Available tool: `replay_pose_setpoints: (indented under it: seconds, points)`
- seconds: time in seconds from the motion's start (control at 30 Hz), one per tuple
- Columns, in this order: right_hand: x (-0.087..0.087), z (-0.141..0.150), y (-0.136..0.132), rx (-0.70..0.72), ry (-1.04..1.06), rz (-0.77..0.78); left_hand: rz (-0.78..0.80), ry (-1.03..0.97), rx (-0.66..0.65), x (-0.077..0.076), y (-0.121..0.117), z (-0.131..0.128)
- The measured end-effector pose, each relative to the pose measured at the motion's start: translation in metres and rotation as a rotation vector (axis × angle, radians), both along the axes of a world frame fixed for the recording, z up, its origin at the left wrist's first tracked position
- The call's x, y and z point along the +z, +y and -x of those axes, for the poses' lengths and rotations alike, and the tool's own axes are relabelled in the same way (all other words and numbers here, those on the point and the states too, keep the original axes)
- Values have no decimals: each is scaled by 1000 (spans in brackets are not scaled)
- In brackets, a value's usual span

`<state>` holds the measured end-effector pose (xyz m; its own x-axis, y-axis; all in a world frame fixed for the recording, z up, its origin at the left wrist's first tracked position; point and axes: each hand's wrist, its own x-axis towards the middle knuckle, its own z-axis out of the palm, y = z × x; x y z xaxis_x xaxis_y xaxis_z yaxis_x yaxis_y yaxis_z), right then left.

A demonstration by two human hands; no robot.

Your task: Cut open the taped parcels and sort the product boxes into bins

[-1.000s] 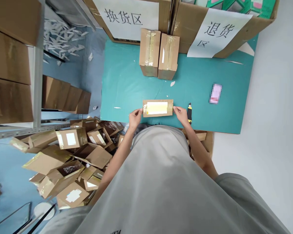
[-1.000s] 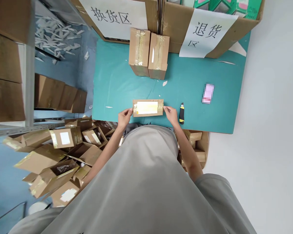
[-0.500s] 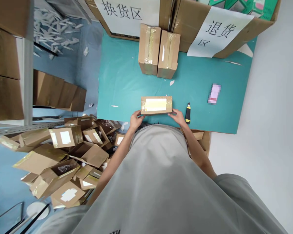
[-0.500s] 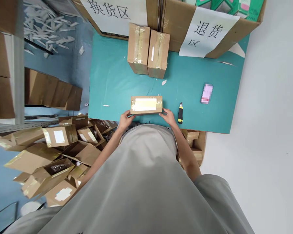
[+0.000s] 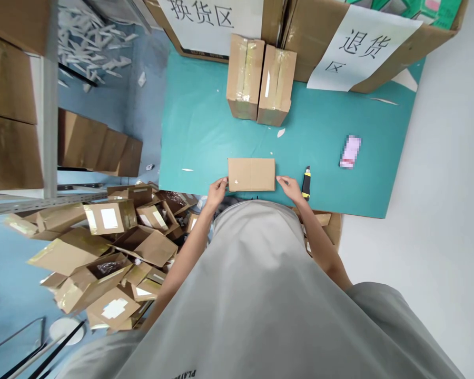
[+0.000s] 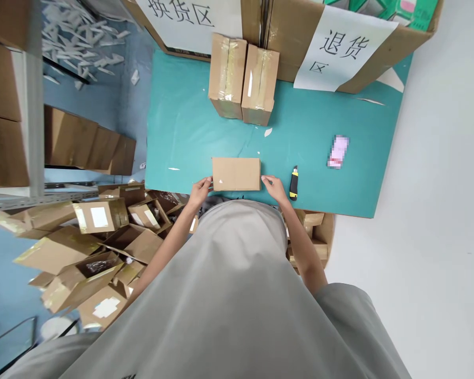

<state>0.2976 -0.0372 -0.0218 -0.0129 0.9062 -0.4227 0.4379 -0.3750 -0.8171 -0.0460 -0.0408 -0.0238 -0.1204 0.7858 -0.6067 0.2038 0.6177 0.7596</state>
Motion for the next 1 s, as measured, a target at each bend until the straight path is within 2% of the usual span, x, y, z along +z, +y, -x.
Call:
replay_pose_setpoints:
  seconds: [0.07,0.2,0.33,0.5,0.6,0.7,0.8,0.93,1.0]
  points:
    - [-2,-2,-7,-5,-9,54,63,-14,26,0,-9,1]
    - [-6,-2,-19,2,31,154,35,53,-41,5,-21,2]
    - [-5,2,-21,-5,80,121,-6,43,-57,12,-21,0]
    - [16,4,-3,-63,52,-22,-131,91,-26,28,-4,0]
    - [33,3,10,-35,25,-118,-240,123,-31,40,8,3]
    - [43,4,16,5,-7,-156,-281,151,-30,47,14,7]
    - [42,10,14,3,-13,-110,-243,167,6,46,12,4]
    - [32,21,14,-64,-36,-59,-176,188,85,43,10,-6]
    - [27,24,18,-92,-51,-65,-178,228,82,46,12,-11]
